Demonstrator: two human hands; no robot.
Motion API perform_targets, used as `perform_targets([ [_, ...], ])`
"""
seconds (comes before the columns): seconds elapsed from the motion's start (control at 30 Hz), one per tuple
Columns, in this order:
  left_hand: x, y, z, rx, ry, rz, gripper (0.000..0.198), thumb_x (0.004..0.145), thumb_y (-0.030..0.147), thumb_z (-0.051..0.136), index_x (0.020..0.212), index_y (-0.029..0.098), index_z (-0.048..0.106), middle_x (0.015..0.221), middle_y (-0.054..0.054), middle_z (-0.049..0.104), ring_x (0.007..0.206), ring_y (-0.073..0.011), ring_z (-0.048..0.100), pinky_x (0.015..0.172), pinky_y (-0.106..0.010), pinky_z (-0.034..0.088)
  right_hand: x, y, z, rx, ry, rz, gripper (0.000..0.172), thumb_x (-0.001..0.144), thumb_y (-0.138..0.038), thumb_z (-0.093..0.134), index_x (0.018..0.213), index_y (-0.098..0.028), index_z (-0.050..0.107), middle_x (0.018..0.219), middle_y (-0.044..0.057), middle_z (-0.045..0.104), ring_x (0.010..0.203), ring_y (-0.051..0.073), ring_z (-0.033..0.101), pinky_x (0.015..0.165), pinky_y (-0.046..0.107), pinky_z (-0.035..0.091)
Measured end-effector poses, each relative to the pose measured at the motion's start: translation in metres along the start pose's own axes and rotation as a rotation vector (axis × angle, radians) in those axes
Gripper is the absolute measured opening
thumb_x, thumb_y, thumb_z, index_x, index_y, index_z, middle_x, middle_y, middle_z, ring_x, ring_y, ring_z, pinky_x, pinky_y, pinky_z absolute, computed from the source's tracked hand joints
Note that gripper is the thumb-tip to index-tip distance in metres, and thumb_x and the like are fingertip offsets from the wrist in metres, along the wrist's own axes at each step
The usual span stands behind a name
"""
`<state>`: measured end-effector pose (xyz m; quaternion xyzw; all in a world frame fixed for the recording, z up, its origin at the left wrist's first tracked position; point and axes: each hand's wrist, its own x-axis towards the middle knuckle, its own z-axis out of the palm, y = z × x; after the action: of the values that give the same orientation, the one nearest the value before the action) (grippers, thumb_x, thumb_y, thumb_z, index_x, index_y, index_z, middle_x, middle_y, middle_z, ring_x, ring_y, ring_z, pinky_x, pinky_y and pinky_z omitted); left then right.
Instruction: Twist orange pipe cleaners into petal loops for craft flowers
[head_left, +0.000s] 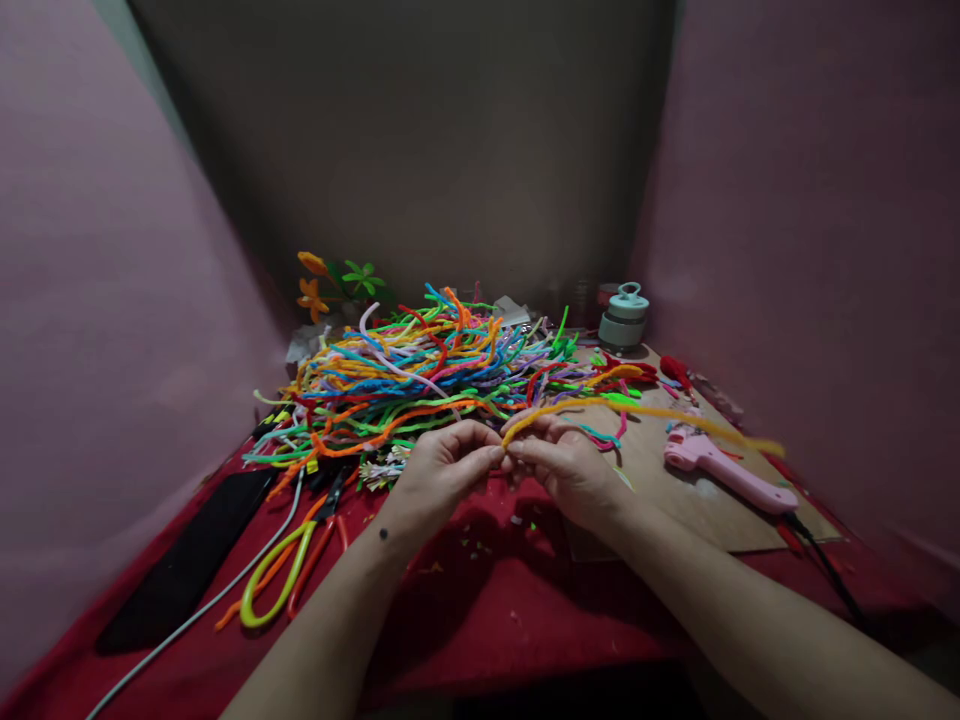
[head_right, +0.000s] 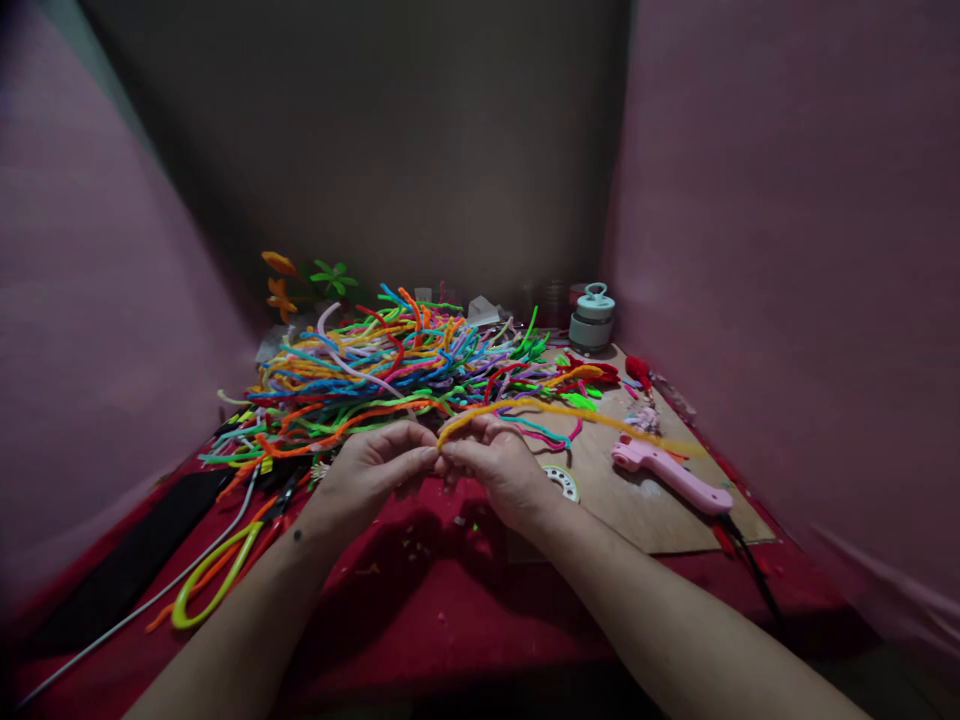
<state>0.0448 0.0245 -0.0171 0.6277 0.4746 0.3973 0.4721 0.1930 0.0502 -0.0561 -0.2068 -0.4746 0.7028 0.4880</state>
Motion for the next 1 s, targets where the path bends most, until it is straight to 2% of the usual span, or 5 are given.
perform_targets([
  [0.23, -0.0017, -0.0051, 0.0017, 0.192, 0.045, 0.091, 0.014, 0.079, 0.023, 0.052, 0.077, 0.012, 0.06, 0.061, 0.003, 0.051, 0.052, -0.0056, 0.043, 0.049, -0.017, 0.035, -0.0077, -0.0052, 0.0069, -0.293, 0.119, -0.096, 0.009, 0.074, -0.025, 0.06, 0.077, -0.017, 0.058, 0.067, -0.001, 0.058, 0.061, 0.012, 0.054, 0.057, 0.024, 0.041],
  [0.37, -0.0011, -0.0041, 0.0037, 0.195, 0.088, 0.041, 0.013, 0.077, 0.023, 0.052, 0.076, 0.012, 0.06, 0.059, 0.003, 0.052, 0.049, -0.0055, 0.043, 0.046, -0.017, 0.035, -0.0083, -0.002, 0.006, -0.362, 0.14, -0.109, 0.009, 0.075, -0.025, 0.06, 0.075, -0.016, 0.059, 0.067, 0.0, 0.057, 0.063, 0.013, 0.053, 0.061, 0.026, 0.041],
  [0.57, -0.0015, -0.0007, 0.0065, 0.149, 0.094, -0.044, 0.013, 0.076, 0.023, 0.053, 0.071, 0.012, 0.06, 0.051, 0.004, 0.052, 0.039, -0.0039, 0.039, 0.038, -0.015, 0.029, -0.0055, 0.0028, 0.0052, -0.284, 0.118, -0.076, 0.01, 0.074, -0.026, 0.06, 0.071, -0.016, 0.058, 0.067, 0.0, 0.057, 0.061, 0.013, 0.053, 0.06, 0.027, 0.04],
  [0.77, -0.001, -0.0055, 0.0044, 0.135, 0.092, -0.026, 0.013, 0.076, 0.023, 0.052, 0.074, 0.014, 0.06, 0.047, 0.006, 0.05, 0.036, -0.004, 0.039, 0.036, -0.015, 0.029, -0.0062, 0.0029, 0.0057, -0.283, 0.176, -0.056, 0.01, 0.072, -0.027, 0.061, 0.072, -0.018, 0.058, 0.068, 0.0, 0.056, 0.063, 0.013, 0.051, 0.062, 0.027, 0.04],
  [1.0, -0.0041, 0.0011, 0.0026, 0.152, 0.06, -0.027, 0.015, 0.075, 0.028, 0.056, 0.076, 0.013, 0.06, 0.052, 0.005, 0.052, 0.042, -0.0048, 0.042, 0.039, -0.015, 0.031, -0.0039, 0.0043, 0.0008, -0.166, 0.127, -0.042, 0.01, 0.07, -0.025, 0.063, 0.073, -0.017, 0.059, 0.067, -0.001, 0.054, 0.059, 0.011, 0.051, 0.059, 0.026, 0.041],
])
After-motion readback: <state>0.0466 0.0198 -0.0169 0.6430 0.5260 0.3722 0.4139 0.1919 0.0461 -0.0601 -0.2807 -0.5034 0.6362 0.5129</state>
